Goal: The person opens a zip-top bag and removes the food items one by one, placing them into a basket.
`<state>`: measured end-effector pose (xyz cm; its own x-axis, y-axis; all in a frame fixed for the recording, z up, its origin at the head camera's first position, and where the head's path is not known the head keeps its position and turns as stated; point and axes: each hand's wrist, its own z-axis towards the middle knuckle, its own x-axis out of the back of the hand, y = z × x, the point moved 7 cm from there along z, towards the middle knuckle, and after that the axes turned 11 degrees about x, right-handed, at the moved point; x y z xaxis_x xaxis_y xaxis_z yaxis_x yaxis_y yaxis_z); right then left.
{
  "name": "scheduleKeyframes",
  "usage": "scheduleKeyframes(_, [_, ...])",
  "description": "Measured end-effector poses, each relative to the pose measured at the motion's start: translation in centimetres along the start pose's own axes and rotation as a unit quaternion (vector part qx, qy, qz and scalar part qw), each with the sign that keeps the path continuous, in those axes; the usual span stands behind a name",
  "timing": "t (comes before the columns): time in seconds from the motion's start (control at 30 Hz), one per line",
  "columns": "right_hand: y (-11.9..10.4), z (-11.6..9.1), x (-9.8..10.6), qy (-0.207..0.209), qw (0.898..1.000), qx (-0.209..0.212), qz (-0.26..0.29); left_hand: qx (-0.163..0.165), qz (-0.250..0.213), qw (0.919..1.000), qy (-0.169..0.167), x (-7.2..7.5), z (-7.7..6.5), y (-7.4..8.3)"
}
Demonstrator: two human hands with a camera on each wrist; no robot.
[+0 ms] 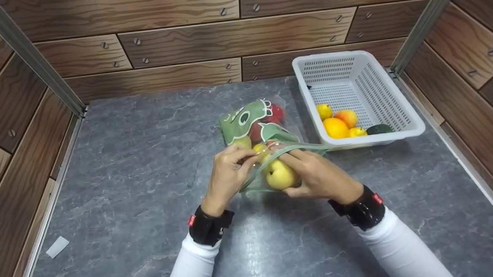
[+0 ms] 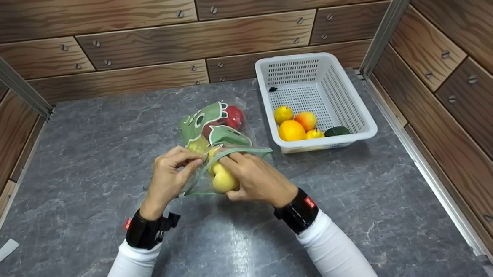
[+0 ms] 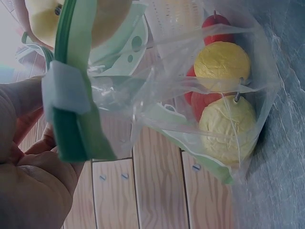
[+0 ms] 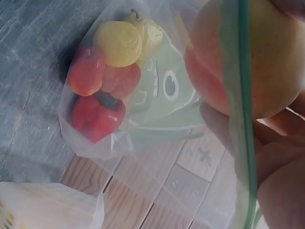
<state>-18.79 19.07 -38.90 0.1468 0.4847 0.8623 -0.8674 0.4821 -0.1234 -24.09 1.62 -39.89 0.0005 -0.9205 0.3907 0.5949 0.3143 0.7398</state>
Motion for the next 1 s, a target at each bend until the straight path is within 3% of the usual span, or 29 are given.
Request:
scheduleKeyframes(0.67, [-0.6, -0.8, 2.3, 0.019, 1.0, -0.005, 0.006, 0.012, -0.003, 0.9999, -0.007, 0.0, -0.1, -0.1])
scheduleKeyframes(1.0, [-0.9, -1.1, 4.0, 0.058, 0.998, 0.004, -0.005, 0.006, -0.008, 0.9999, -0.002, 0.3, 0.0, 0.0])
